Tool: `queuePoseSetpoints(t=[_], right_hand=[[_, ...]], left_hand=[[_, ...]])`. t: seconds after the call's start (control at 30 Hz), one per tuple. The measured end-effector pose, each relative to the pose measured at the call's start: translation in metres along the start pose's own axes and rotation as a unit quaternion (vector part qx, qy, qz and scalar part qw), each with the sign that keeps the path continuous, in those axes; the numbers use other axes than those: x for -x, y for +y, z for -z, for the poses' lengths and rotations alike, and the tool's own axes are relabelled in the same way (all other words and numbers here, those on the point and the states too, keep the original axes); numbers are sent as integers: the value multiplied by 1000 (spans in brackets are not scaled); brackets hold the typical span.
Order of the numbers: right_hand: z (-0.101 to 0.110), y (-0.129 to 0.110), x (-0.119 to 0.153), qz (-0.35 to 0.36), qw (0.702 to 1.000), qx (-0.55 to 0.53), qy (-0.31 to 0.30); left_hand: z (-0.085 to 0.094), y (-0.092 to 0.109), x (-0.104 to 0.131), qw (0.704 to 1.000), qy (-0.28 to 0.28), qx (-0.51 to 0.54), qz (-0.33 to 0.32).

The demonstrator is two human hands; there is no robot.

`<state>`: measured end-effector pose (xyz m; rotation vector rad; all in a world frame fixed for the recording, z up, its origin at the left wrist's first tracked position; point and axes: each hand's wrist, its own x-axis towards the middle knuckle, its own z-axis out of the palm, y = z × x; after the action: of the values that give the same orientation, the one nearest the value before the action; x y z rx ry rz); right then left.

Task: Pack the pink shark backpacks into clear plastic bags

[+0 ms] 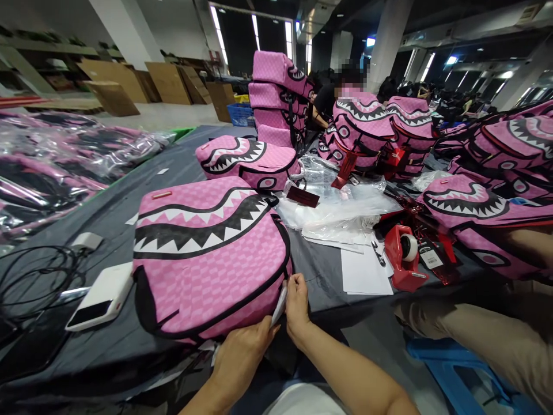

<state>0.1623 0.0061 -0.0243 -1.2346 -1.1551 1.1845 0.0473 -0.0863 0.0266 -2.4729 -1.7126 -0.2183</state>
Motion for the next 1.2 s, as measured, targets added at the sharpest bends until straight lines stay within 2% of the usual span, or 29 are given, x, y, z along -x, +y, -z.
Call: queuePoseSetpoints(t=[0.13,0.2,0.23,0.27,0.33,0.37,0.4,0.43,0.5,0.6,0.67,0.77,0.9,1.0,1.1,1.17,1.2], right_hand=[[19,-9,-12,35,996,64,44],[35,-18,-6,133,984,108,51],[42,-22,-1,217,966,143,21],[48,-26,4,314,931,183,-39],[55,-33,11,474,817,263,-198],[57,-36,12,515,760,301,-257],[58,-38,11,536,719,338,-287],[58,-41,8,544,694,370,-292],[60,-45,0,551,669,407,-289],[64,-52,-11,570,633,413,-323],[67,-56,-14,566,631,417,-329],[69,-59,-14,555,638,419,-330],[63,-54,-16,565,646,406,-313],[57,-46,-16,575,660,399,-274],[53,-40,-14,572,682,383,-247],[52,-36,-12,558,699,377,-240],[52,-35,-11,551,706,376,-238]], left_hand=[[0,0,0,996,75,-37,-30],[1,3,-2,993,108,-41,-33],[1,5,-3,991,124,-36,-37],[1,6,-3,988,144,-29,-44],[1,3,-1,982,180,-11,-63],[0,-1,3,977,200,-9,-76],[-1,-8,9,972,217,-13,-88],[-3,-17,18,968,230,-23,-95],[-10,-37,40,964,248,-38,-92],[-25,-62,74,959,275,-32,-56],[-35,-66,85,950,309,-36,-31],[-44,-58,84,930,366,-29,19],[-39,-48,77,917,394,-18,58],[-22,-47,79,928,369,-14,50],[5,-37,78,931,350,52,95],[21,-25,66,941,301,120,93],[27,-18,55,950,259,158,77]])
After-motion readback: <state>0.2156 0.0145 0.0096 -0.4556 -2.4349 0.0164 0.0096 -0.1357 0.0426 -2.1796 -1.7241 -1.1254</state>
